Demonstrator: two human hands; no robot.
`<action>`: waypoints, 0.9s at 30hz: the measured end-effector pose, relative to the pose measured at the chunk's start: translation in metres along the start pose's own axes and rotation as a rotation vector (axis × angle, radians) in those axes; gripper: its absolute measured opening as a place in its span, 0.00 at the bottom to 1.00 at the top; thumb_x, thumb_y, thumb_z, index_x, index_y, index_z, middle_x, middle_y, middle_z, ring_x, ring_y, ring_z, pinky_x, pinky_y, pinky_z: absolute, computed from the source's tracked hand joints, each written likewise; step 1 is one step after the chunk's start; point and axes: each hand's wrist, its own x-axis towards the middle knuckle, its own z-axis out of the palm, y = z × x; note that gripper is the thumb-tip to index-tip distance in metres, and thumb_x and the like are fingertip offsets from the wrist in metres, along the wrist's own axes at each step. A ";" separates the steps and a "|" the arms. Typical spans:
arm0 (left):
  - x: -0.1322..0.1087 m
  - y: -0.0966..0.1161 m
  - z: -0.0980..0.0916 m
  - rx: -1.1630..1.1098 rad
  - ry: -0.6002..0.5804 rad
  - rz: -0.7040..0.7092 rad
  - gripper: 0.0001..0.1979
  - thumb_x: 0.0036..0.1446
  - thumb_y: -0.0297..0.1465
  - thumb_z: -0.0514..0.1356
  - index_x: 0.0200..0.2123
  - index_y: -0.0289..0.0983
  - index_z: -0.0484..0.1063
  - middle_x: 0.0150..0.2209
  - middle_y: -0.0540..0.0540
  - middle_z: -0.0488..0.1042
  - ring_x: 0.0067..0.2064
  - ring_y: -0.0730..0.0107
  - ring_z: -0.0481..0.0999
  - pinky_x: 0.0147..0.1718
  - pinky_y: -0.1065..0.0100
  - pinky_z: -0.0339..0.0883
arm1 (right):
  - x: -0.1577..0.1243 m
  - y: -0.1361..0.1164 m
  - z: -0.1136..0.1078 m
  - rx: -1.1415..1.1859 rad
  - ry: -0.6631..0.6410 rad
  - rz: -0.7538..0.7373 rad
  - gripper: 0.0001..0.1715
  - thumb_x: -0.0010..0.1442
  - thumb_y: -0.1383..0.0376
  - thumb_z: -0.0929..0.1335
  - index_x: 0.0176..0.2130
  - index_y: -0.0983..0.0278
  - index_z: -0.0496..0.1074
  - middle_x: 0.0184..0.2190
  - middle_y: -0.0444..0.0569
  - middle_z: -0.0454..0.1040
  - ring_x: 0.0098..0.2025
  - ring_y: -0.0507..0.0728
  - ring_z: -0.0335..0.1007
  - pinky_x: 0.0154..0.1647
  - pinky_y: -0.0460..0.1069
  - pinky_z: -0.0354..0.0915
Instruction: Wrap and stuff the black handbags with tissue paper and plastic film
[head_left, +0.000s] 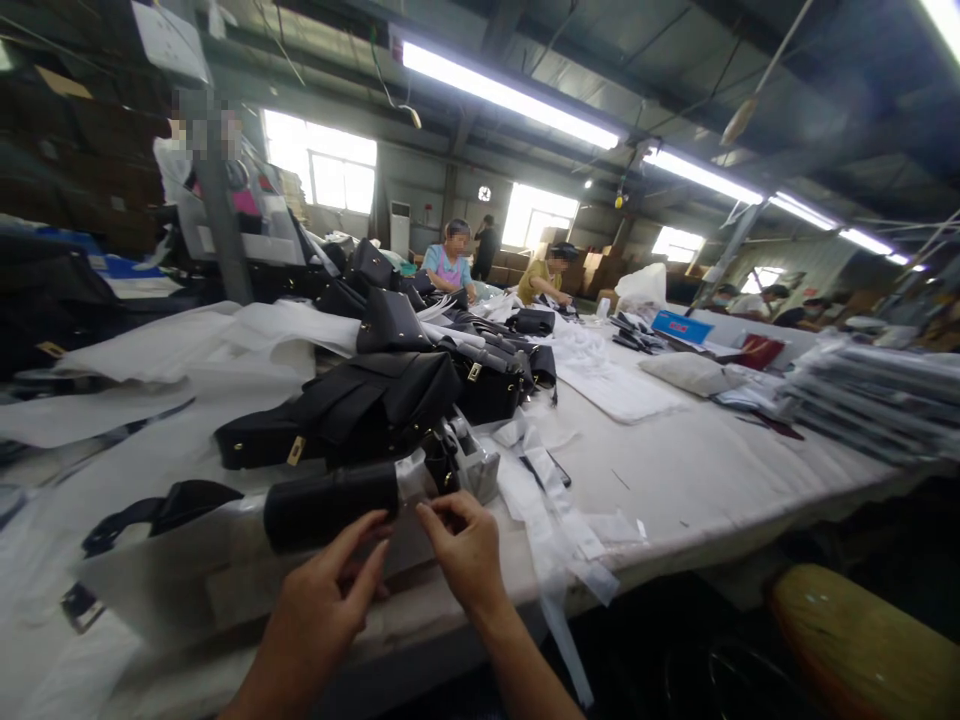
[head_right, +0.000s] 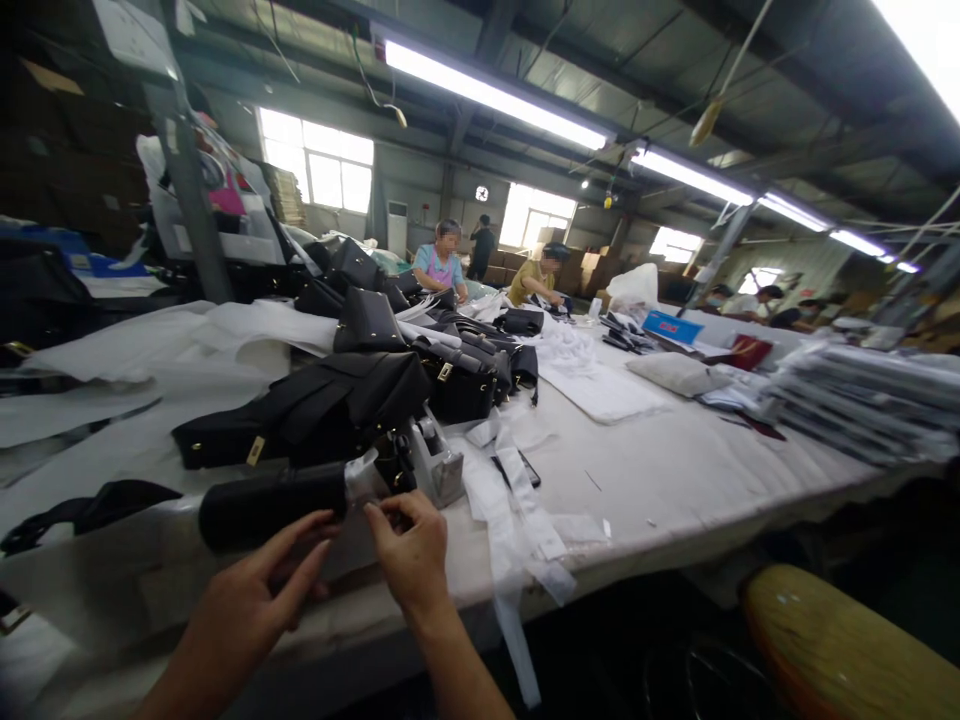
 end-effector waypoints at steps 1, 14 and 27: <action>-0.001 0.004 0.000 -0.060 -0.018 -0.097 0.25 0.62 0.46 0.58 0.57 0.40 0.72 0.27 0.53 0.81 0.14 0.71 0.72 0.18 0.70 0.69 | 0.000 0.000 0.000 0.006 -0.006 0.002 0.09 0.58 0.61 0.74 0.28 0.63 0.80 0.25 0.45 0.75 0.25 0.52 0.68 0.26 0.46 0.62; 0.015 0.026 0.036 -0.680 -0.110 -0.523 0.38 0.48 0.58 0.63 0.52 0.34 0.68 0.20 0.57 0.69 0.13 0.77 0.61 0.11 0.76 0.48 | 0.007 0.002 -0.007 0.038 -0.129 0.030 0.12 0.57 0.58 0.74 0.27 0.63 0.80 0.24 0.46 0.77 0.26 0.54 0.70 0.27 0.47 0.63; 0.017 0.033 0.048 -0.754 0.081 -0.523 0.29 0.46 0.58 0.65 0.31 0.36 0.74 0.23 0.53 0.71 0.16 0.79 0.60 0.16 0.74 0.47 | 0.017 0.004 -0.012 0.039 -0.185 -0.034 0.10 0.59 0.59 0.74 0.30 0.62 0.82 0.27 0.47 0.79 0.30 0.56 0.75 0.32 0.47 0.68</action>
